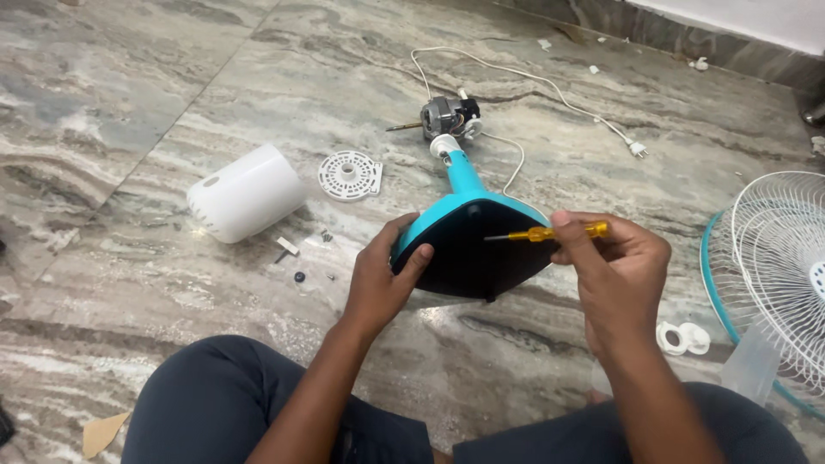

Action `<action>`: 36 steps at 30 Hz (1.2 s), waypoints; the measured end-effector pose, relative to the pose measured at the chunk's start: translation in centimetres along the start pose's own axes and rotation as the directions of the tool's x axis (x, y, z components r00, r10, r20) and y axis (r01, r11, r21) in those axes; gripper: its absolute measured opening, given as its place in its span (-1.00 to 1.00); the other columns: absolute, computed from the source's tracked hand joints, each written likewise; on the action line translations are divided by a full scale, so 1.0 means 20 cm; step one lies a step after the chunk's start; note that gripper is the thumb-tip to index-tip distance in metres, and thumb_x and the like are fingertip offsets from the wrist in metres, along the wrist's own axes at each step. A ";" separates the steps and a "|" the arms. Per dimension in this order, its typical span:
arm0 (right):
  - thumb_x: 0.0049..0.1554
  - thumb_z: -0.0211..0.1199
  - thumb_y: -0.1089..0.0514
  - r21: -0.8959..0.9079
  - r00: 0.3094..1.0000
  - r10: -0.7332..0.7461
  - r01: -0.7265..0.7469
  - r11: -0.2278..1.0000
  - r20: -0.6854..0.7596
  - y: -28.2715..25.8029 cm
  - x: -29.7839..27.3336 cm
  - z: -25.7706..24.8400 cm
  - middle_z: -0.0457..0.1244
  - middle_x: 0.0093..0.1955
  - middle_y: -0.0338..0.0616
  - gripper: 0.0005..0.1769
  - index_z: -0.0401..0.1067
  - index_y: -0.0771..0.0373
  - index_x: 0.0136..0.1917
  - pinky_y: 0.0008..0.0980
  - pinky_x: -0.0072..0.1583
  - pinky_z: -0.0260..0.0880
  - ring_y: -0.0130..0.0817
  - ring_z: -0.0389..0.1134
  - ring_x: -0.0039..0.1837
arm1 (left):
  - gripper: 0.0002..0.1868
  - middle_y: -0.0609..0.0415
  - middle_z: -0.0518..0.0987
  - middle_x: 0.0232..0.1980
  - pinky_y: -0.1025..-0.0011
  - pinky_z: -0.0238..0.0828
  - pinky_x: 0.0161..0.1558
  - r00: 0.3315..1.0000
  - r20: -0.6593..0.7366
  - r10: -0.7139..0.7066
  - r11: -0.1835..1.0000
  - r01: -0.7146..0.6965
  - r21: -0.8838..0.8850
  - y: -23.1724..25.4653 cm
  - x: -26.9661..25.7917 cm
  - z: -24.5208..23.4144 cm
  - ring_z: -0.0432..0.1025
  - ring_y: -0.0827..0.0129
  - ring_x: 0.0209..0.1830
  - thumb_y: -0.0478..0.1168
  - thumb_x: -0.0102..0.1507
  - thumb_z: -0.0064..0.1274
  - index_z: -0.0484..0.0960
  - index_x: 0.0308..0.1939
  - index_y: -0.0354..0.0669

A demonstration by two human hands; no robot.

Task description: The person sits on the floor and uses a screwdriver to attach rubber feet to the base of a disassembled electric fan. They pick up screws and feet, align them, and tighten them into place on the fan base.

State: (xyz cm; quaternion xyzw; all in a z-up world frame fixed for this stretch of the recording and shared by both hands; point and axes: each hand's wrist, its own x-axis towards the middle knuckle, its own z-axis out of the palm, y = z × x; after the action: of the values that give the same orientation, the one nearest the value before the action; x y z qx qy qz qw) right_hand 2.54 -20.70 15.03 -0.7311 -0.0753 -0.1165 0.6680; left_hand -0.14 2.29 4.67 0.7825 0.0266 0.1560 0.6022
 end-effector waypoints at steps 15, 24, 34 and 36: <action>0.11 0.41 0.33 -0.338 0.976 -0.185 0.137 0.931 -0.114 -0.03 -0.32 0.17 0.46 -0.09 -0.01 -0.74 0.57 0.42 0.09 -0.56 -0.08 0.51 -0.42 0.51 -0.09 | -0.70 -0.09 0.68 0.13 0.30 0.49 0.17 0.957 -0.077 0.279 0.960 -0.278 0.023 0.21 0.11 0.06 0.59 0.12 0.16 -0.18 0.31 0.20 0.66 0.08 -0.22; 0.05 0.47 0.30 -0.504 0.961 -0.271 0.210 0.838 -0.049 -0.02 -0.32 0.18 0.46 -0.22 -0.04 -0.83 0.60 0.41 -0.07 -0.56 -0.16 0.44 -0.48 0.50 -0.21 | -0.71 -0.11 0.64 0.20 0.27 0.47 0.22 0.929 -0.081 0.362 0.929 -0.353 0.107 0.18 0.12 0.06 0.55 0.07 0.24 -0.22 0.30 0.23 0.68 0.09 -0.17; 0.06 0.47 0.30 -0.529 0.966 -0.253 0.191 0.827 -0.047 0.00 -0.31 0.19 0.45 -0.27 -0.06 -0.85 0.60 0.41 -0.10 -0.58 -0.24 0.40 -0.49 0.49 -0.25 | -0.69 -0.11 0.66 0.14 0.27 0.48 0.21 0.936 -0.120 0.332 0.942 -0.323 0.085 0.19 0.12 0.10 0.56 0.09 0.22 -0.19 0.25 0.29 0.68 0.04 -0.18; 0.06 0.47 0.29 -0.528 0.968 -0.243 0.171 0.832 -0.068 0.00 -0.31 0.19 0.44 -0.28 -0.06 -0.84 0.60 0.42 -0.10 -0.57 -0.23 0.39 -0.47 0.48 -0.26 | -0.72 -0.10 0.67 0.14 0.28 0.48 0.21 0.933 -0.130 0.337 0.941 -0.328 0.086 0.19 0.12 0.10 0.56 0.10 0.22 -0.20 0.27 0.27 0.69 0.03 -0.18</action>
State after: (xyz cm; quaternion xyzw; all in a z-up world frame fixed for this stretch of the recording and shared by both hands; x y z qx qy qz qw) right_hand -3.22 -16.64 13.05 -0.8618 -0.0754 -0.2524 0.4334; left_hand 2.14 -0.08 8.40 0.7811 -0.0581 0.3103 0.5387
